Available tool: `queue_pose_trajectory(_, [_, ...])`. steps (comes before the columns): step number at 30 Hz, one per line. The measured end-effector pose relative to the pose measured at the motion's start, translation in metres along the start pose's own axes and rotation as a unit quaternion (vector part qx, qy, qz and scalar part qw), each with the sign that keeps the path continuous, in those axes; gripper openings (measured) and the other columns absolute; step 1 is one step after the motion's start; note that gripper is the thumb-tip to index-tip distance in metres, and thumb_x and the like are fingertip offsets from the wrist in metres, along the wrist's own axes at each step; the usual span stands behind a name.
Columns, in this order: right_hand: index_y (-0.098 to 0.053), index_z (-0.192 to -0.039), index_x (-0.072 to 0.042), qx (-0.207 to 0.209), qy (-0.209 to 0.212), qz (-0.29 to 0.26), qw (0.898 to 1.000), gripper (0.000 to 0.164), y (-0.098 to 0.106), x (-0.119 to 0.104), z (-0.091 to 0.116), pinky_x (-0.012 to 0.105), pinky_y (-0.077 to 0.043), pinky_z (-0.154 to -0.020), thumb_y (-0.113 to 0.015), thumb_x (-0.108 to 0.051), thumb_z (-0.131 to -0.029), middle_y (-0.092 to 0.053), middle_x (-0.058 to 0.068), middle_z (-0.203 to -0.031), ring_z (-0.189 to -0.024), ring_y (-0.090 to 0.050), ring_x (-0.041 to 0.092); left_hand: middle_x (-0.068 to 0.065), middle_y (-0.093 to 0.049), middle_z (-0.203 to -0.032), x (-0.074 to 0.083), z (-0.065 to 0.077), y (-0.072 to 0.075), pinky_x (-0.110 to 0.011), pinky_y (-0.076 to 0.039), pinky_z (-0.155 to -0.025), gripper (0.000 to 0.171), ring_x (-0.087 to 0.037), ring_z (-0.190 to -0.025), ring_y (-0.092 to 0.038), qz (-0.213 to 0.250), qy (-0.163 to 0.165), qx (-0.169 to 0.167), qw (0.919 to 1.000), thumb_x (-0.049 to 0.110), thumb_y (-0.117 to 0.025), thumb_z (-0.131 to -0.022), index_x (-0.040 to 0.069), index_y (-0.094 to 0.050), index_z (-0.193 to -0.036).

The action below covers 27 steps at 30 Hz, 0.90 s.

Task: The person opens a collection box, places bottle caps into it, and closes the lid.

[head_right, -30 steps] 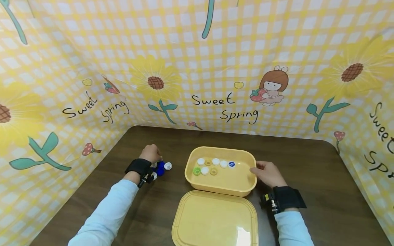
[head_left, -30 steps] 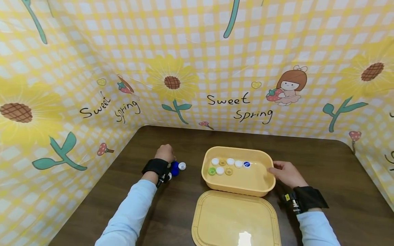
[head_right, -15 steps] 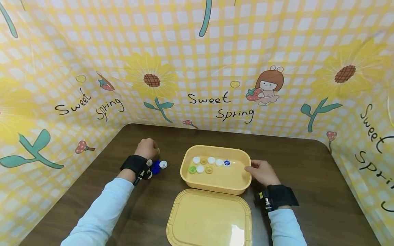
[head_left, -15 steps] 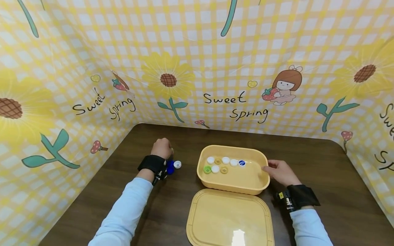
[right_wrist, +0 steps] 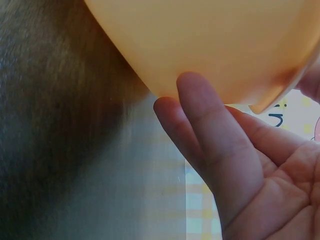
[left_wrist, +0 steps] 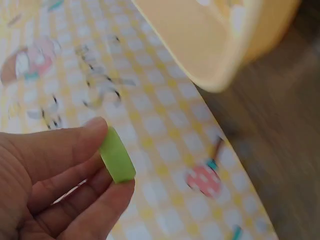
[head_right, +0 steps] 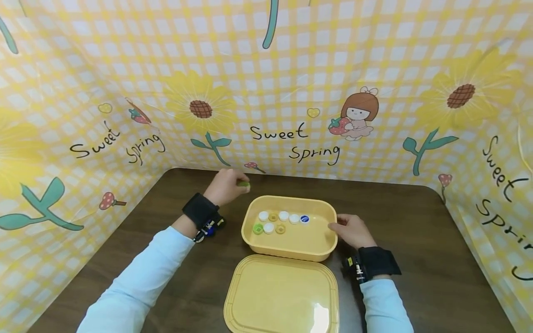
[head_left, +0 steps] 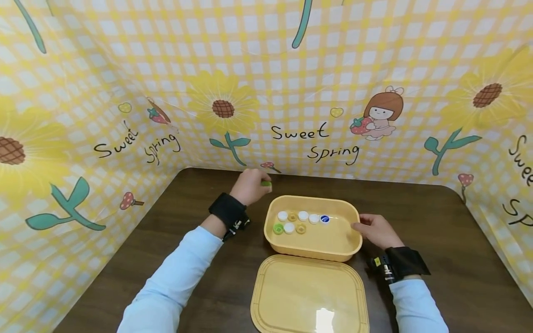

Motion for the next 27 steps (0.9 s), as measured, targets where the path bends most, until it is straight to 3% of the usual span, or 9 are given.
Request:
queue_pose_trajectory(5, [-0.055, -0.126, 0.014, 0.007, 0.001, 0.016, 1.000, 0.045, 0.003, -0.001, -0.001, 0.032, -0.055, -0.073, -0.061, -0.018, -0.094, -0.066, 0.022, -0.108, -0.091, -0.064, 0.026, -0.009, -0.071, -0.103, 0.037, -0.017, -0.015, -0.032, -0.053, -0.081, 0.023, -0.022, -0.093, -0.066, 0.023, -0.032, -0.045, 0.9982, 0.012, -0.077, -0.084, 0.002, -0.074, -0.105])
queue_pose_trajectory(12, [-0.057, -0.124, 0.013, 0.016, 0.001, 0.015, 1.000, 0.043, 0.002, 0.003, -0.003, 0.032, -0.054, -0.073, -0.063, -0.018, -0.093, -0.067, 0.020, -0.105, -0.089, -0.064, 0.024, -0.007, -0.071, -0.105, 0.077, -0.030, -0.055, -0.027, -0.052, -0.082, 0.026, -0.019, -0.095, -0.065, 0.040, -0.086, -0.108, 0.9896, 0.016, -0.077, -0.085, 0.003, -0.074, -0.107])
queue_pose_trajectory(20, [-0.059, -0.123, 0.011, 0.027, -0.001, 0.013, 1.000, 0.041, -0.002, 0.004, -0.003, 0.031, -0.054, -0.072, -0.062, -0.017, -0.093, -0.068, 0.018, -0.104, -0.087, -0.064, 0.022, -0.001, -0.071, -0.099, 0.105, -0.041, -0.105, -0.020, -0.048, -0.076, 0.024, -0.011, -0.086, -0.062, 0.027, -0.114, -0.162, 0.9799, 0.016, -0.079, -0.083, 0.006, -0.075, -0.105])
queue_pose_trajectory(27, [-0.059, -0.123, 0.012, 0.026, 0.013, 0.006, 1.000, 0.040, -0.001, 0.004, -0.001, 0.032, -0.054, -0.071, -0.062, -0.016, -0.094, -0.068, 0.018, -0.104, -0.089, -0.065, 0.024, 0.001, -0.069, -0.097, 0.121, -0.046, -0.137, -0.019, -0.047, -0.073, 0.022, -0.011, -0.085, -0.060, -0.002, -0.120, -0.191, 0.9742, 0.017, -0.079, -0.083, 0.009, -0.076, -0.103])
Point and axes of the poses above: each hand's wrist, its own z-axis away from the middle knuckle, its own y-axis out of the back of the hand, x = y × z, the point moved 3 cm from there along -z, towards the middle knuckle
